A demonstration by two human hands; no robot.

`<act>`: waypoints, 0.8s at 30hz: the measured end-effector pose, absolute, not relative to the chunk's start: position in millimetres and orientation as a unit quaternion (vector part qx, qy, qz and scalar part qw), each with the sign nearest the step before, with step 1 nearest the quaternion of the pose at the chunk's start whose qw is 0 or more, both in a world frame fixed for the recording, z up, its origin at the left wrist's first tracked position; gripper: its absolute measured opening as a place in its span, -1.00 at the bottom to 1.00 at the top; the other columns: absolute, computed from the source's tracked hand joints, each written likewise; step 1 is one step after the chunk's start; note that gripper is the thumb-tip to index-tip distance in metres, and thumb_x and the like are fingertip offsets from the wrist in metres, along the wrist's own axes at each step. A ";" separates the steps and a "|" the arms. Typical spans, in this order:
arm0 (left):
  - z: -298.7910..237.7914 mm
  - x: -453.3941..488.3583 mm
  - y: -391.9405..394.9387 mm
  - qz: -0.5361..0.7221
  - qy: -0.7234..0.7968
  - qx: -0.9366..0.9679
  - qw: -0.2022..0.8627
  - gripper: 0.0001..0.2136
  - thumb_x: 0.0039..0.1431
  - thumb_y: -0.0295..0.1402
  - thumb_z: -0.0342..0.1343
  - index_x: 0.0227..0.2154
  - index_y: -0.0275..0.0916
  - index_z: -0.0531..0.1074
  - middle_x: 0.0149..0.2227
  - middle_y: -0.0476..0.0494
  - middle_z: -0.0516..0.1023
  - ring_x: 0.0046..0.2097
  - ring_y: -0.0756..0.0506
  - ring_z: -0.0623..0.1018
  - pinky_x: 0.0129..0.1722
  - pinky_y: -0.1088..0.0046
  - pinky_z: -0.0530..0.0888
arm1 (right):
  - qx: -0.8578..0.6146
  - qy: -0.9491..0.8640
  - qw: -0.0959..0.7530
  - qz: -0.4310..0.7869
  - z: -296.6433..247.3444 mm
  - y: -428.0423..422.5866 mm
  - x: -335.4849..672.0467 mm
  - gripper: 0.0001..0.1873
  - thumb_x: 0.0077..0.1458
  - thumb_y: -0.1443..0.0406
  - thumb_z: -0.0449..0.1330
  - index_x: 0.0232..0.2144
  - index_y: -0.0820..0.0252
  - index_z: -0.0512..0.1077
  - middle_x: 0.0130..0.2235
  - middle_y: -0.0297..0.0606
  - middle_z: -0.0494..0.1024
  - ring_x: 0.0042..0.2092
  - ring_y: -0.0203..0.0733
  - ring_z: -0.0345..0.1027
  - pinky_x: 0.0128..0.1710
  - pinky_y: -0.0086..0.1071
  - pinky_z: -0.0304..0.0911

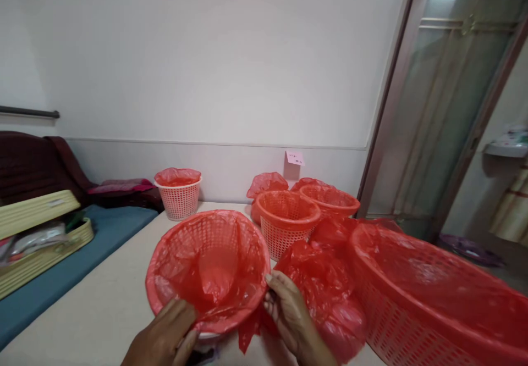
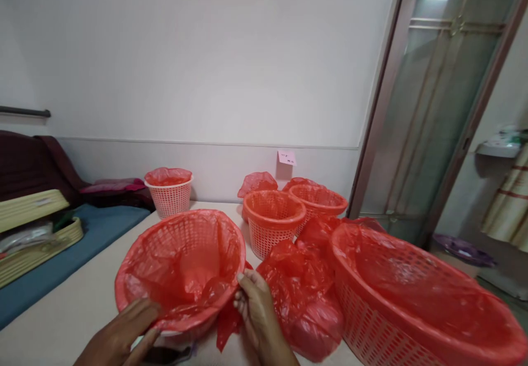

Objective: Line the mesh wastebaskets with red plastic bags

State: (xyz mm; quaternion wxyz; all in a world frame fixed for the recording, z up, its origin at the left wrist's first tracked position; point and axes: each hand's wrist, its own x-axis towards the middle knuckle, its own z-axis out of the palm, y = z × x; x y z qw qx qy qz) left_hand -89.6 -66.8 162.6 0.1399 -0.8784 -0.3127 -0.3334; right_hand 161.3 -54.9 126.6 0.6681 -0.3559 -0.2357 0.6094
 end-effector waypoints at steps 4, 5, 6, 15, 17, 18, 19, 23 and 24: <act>169.7 -90.4 -60.4 -0.325 -0.322 -0.879 0.132 -0.88 0.29 -0.39 -0.05 -0.32 -0.10 0.38 -0.39 0.00 0.54 -0.37 -0.02 0.58 -0.43 0.58 0.49 | -0.396 -0.251 0.660 0.587 127.0 -52.5 170.4 -0.63 -0.21 0.15 0.44 -0.52 0.22 0.35 -0.59 -0.49 0.33 -0.57 -0.47 0.17 -0.58 -0.60 0.10; 171.4 -91.3 -58.6 -0.324 -0.321 -0.879 0.137 -0.87 0.28 -0.40 -0.05 -0.31 -0.10 0.38 -0.39 -0.01 0.54 -0.37 -0.03 0.58 -0.43 0.57 0.49 | -0.409 -0.259 0.655 0.581 126.3 -51.3 172.3 -0.61 -0.21 0.12 0.43 -0.52 0.22 0.35 -0.60 -0.49 0.33 -0.58 -0.48 0.16 -0.60 -0.60 0.09; 173.3 -92.3 -56.7 -0.323 -0.320 -0.879 0.142 -0.86 0.28 -0.42 -0.06 -0.31 -0.10 0.38 -0.39 0.00 0.53 -0.37 -0.03 0.58 -0.44 0.56 0.48 | -0.420 -0.269 0.649 0.575 125.5 -50.0 174.0 -0.60 -0.22 0.10 0.42 -0.52 0.23 0.35 -0.59 -0.48 0.34 -0.58 -0.48 0.16 -0.60 -0.60 0.09; 190.7 -93.9 -44.8 -0.362 -0.321 -0.857 0.178 -0.85 0.30 -0.45 -0.06 -0.39 -0.17 0.32 -0.45 -0.02 0.42 -0.40 -0.06 0.45 -0.39 0.44 0.40 | -0.504 -0.367 0.623 0.473 122.4 -42.6 182.4 -0.66 -0.11 0.05 0.28 -0.51 0.21 0.36 -0.56 -0.42 0.36 -0.55 -0.37 0.22 -0.59 -0.51 0.10; 192.5 -91.6 -44.7 -0.374 -0.320 -0.855 0.167 -0.83 0.30 -0.47 -0.07 -0.43 -0.18 0.28 -0.46 -0.02 0.39 -0.41 -0.05 0.41 -0.40 0.44 0.36 | -0.524 -0.417 0.619 0.411 125.7 -44.2 183.9 -0.69 -0.06 0.06 0.23 -0.47 0.20 0.41 -0.56 -0.39 0.38 -0.53 -0.31 0.25 -0.56 -0.45 0.16; 192.8 -90.5 -44.6 -0.380 -0.319 -0.853 0.160 -0.82 0.30 -0.47 -0.07 -0.44 -0.18 0.27 -0.47 -0.01 0.37 -0.41 -0.04 0.39 -0.40 0.44 0.34 | -0.531 -0.444 0.619 0.371 128.0 -45.5 184.6 -0.70 -0.03 0.07 0.20 -0.41 0.20 0.44 -0.52 -0.35 0.42 -0.49 -0.26 0.28 -0.50 -0.41 0.22; 192.7 -89.3 -44.5 -0.387 -0.321 -0.851 0.151 -0.82 0.30 -0.48 -0.07 -0.44 -0.18 0.26 -0.47 0.00 0.36 -0.41 -0.04 0.37 -0.40 0.45 0.33 | -0.536 -0.474 0.617 0.327 130.5 -47.2 185.1 -0.70 0.00 0.09 0.19 -0.33 0.19 0.47 -0.46 -0.30 0.47 -0.43 -0.22 0.33 -0.42 -0.36 0.29; 190.4 -85.4 -42.5 -0.410 -0.335 -0.841 0.112 -0.83 0.31 -0.47 -0.05 -0.44 -0.19 0.24 -0.43 -0.01 0.32 -0.37 -0.04 0.34 -0.36 0.44 0.32 | -0.544 -0.619 0.545 0.154 139.0 -54.7 184.8 -0.57 0.06 0.14 0.18 -0.01 0.09 0.45 -0.03 -0.11 0.47 -0.06 -0.04 0.40 -0.01 -0.15 0.34; 189.9 -84.6 -41.7 -0.417 -0.338 -0.838 0.100 -0.84 0.30 -0.47 -0.05 -0.42 -0.19 0.24 -0.40 -0.02 0.31 -0.34 -0.04 0.35 -0.34 0.44 0.33 | -0.546 -0.651 0.512 0.122 140.2 -56.3 184.1 -0.55 0.07 0.14 0.19 0.03 0.06 0.43 0.03 -0.10 0.43 0.02 -0.01 0.37 0.05 -0.11 0.31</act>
